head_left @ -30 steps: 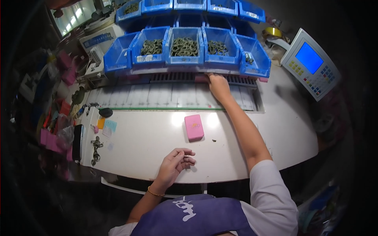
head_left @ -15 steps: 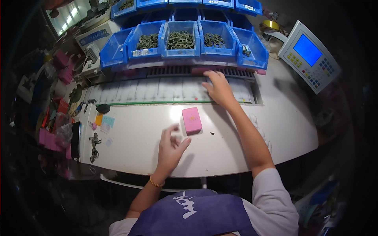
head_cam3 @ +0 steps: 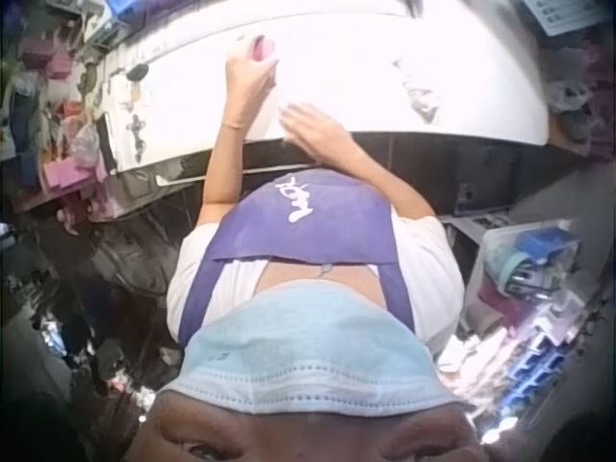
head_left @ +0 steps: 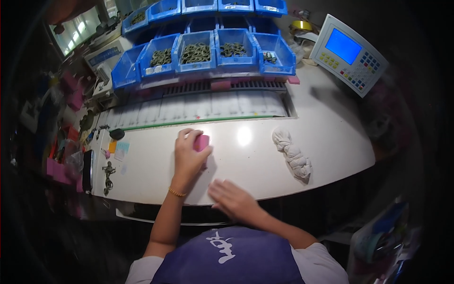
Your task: The recorder is picking small metal charms from bins and placing them into pink storage cases.
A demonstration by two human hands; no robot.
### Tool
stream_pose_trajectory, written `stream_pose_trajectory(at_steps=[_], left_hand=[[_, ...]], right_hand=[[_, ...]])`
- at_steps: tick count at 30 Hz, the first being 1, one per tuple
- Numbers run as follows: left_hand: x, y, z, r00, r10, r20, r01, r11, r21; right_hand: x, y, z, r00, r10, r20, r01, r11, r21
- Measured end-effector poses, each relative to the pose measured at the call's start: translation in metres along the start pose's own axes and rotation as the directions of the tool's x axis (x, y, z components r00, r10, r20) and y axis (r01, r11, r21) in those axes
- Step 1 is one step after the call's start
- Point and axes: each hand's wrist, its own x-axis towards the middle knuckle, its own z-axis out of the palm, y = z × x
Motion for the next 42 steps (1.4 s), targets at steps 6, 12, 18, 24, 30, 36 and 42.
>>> stream_pose_trajectory(at_steps=[6, 12, 18, 24, 30, 36, 42], left_hand=[[-0.041, 0.01, -0.031, 0.983, -0.077, -0.168, 0.031, 0.965, -0.261], [-0.081, 0.011, -0.016, 0.998, 0.03, -0.061, -0.058, 0.845, -0.532], [-0.095, 0.03, -0.016, 0.976, -0.025, 0.217, 0.127, 0.874, -0.469], [-0.091, 0.032, -0.016, 0.978, -0.016, 0.209, 0.099, 0.915, -0.391], [-0.096, 0.029, -0.012, 0.988, 0.015, 0.155, 0.055, 0.897, -0.439], [-0.099, 0.029, -0.008, 0.996, 0.027, 0.086, 0.015, 0.891, -0.453], [-0.102, 0.024, -0.012, 0.992, -0.036, 0.117, 0.089, 0.866, -0.492]], right_hand=[[-0.007, -0.028, 0.037, 0.955, -0.269, -0.122, 0.284, 0.95, 0.13], [0.01, -0.009, -0.014, 0.83, 0.284, -0.48, -0.138, 0.938, 0.317], [0.014, -0.008, -0.033, 0.906, 0.379, -0.19, -0.241, 0.829, 0.504], [0.018, -0.007, -0.032, 0.906, 0.379, -0.188, -0.248, 0.835, 0.491], [0.022, -0.019, -0.031, 0.94, 0.207, -0.271, -0.161, 0.97, 0.182], [0.016, -0.024, -0.013, 0.881, 0.337, -0.332, -0.282, 0.938, 0.203], [0.02, -0.023, -0.031, 0.899, 0.32, -0.298, -0.211, 0.915, 0.344]])
